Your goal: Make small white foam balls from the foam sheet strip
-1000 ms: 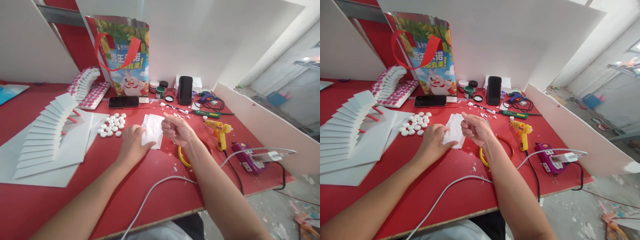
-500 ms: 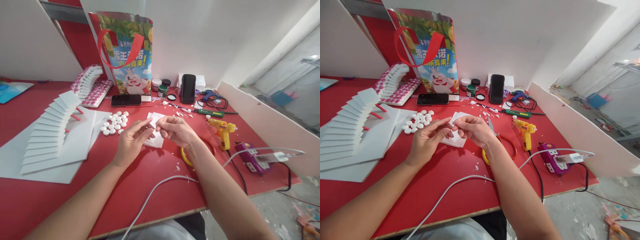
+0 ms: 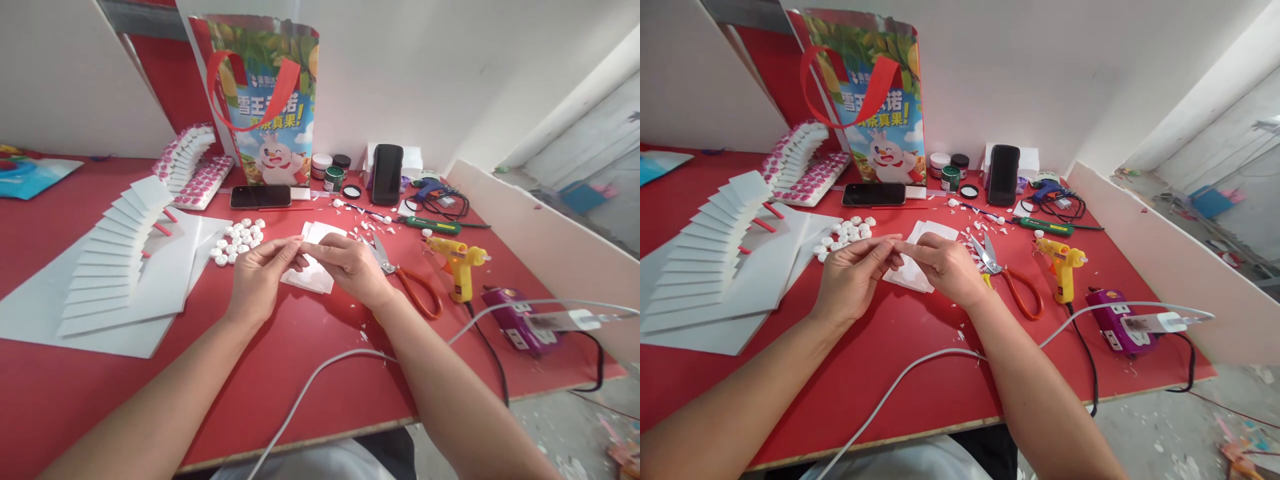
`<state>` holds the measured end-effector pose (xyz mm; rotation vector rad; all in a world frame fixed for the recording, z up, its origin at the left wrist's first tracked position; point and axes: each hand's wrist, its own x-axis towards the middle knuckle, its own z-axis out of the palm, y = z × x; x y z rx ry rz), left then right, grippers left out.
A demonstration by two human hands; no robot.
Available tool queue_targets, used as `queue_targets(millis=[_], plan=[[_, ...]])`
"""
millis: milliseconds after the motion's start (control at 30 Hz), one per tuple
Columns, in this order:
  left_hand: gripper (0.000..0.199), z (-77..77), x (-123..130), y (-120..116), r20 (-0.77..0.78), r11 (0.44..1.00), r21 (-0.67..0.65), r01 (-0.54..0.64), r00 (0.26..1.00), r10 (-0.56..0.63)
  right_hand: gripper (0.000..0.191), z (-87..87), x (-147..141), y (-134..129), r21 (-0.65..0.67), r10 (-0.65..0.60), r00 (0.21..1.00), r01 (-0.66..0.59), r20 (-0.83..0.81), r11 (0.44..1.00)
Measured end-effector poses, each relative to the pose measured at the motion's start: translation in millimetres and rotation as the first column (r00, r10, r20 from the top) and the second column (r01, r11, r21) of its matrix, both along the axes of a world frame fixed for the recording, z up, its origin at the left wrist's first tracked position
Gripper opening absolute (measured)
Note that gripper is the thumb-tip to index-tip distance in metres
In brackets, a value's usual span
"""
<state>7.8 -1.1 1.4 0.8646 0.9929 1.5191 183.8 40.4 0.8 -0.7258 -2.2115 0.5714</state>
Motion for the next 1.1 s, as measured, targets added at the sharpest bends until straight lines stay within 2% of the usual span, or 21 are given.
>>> queue_targets(millis=[200, 467, 600, 700, 833, 933, 1000, 1100], plan=[[0.012, 4.6, -3.5, -0.4, -0.036, 0.999, 0.051, 0.015, 0.999, -0.013, 0.041, 3.4, 0.1, -1.6, 0.016, 0.027, 0.999, -0.027, 0.028, 0.999], [0.022, 4.0, -2.4, -0.1, -0.034, 0.999, 0.049, 0.002, 0.999, -0.001, 0.048, 3.3, 0.9, -0.2, 0.049, -0.015, 0.987, 0.007, 0.16, 0.999], [0.027, -1.7, -0.8, 1.1, -0.065, 1.0, 0.008, 0.001, 0.998, 0.0, 0.049, 3.0, 0.7, 0.2, 0.108, -0.071, 0.963, 0.044, 0.26, 0.993], [0.022, -3.6, -1.8, 3.3, 0.009, 0.999, -0.047, 0.012, 1.0, -0.012, 0.043, 3.4, -2.2, -3.3, 0.148, -0.06, 0.959, 0.019, 0.278, 0.989], [0.018, -2.0, -5.3, 5.8, 0.067, 0.995, -0.085, 0.049, 0.997, -0.044, 0.03, 7.4, -7.0, -8.8, 0.057, -0.015, 0.992, 0.008, 0.127, 0.998], [0.019, -0.8, -6.9, 6.7, 0.014, 0.996, -0.093, 0.009, 1.0, -0.007, 0.021, 11.7, -9.5, -9.3, -0.084, -0.145, 0.989, 0.147, 0.03, 0.985], [0.023, -0.7, -7.4, 6.7, -0.025, 0.997, -0.056, -0.046, 0.999, 0.044, 0.024, 12.4, -10.8, -8.0, -0.156, -0.22, 0.971, 0.233, 0.095, 0.96], [0.032, -1.0, -7.3, 5.4, -0.098, 0.993, 0.016, -0.12, 0.988, 0.121, 0.021, 8.8, -13.6, -6.7, -0.177, -0.144, 0.943, 0.204, 0.3, 0.963]])
